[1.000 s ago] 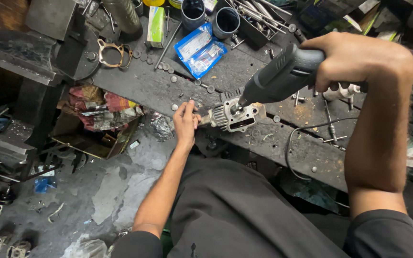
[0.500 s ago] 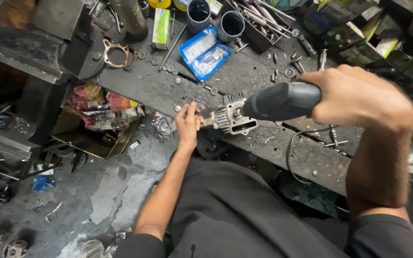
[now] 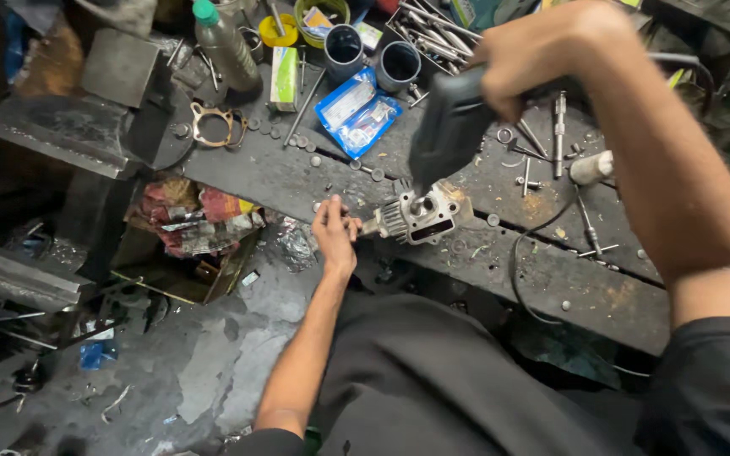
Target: The person uses a hammer to tap a gear onto a shaft, then uses a power drill to grind the surface of an engine casing. The person holds the casing with one hand while operating the drill with the other.
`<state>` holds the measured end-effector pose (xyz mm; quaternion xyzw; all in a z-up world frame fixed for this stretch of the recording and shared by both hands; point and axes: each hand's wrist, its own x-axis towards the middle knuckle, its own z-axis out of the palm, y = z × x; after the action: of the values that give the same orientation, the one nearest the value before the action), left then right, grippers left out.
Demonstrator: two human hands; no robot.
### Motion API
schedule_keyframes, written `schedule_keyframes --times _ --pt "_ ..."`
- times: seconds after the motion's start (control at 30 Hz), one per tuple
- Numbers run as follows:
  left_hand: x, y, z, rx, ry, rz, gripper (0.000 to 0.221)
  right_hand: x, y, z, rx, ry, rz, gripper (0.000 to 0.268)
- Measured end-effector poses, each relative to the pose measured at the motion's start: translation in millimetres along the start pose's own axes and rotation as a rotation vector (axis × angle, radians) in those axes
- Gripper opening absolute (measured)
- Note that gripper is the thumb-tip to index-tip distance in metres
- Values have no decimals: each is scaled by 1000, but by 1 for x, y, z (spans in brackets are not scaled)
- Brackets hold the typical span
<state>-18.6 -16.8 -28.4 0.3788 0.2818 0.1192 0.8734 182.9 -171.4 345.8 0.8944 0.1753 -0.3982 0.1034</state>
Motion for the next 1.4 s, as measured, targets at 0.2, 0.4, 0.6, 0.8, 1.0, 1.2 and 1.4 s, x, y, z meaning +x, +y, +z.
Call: schedule_keyframes --times 0.2,0.4,0.6,0.8,1.0,1.2,1.4 --pt "1 2 0 -28 -3 22 31 -69 -65 29 -277 190 -144 38" --pt "3 3 5 20 -19 24 30 -124 -65 86 -187 326 -246 36" --pt "8 11 0 76 -72 -50 33 -131 -10 126 60 190 70 80" --pt "10 13 4 154 -63 -51 32 -96 52 144 480 245 80 69" --pt "12 11 1 181 -84 -25 34 -23 93 89 412 73 -72 49" --pt "10 10 2 147 -39 -8 36 16 41 19 8 66 -40 49" --pt "10 9 3 189 -12 11 37 -30 -36 15 -245 169 -152 48"
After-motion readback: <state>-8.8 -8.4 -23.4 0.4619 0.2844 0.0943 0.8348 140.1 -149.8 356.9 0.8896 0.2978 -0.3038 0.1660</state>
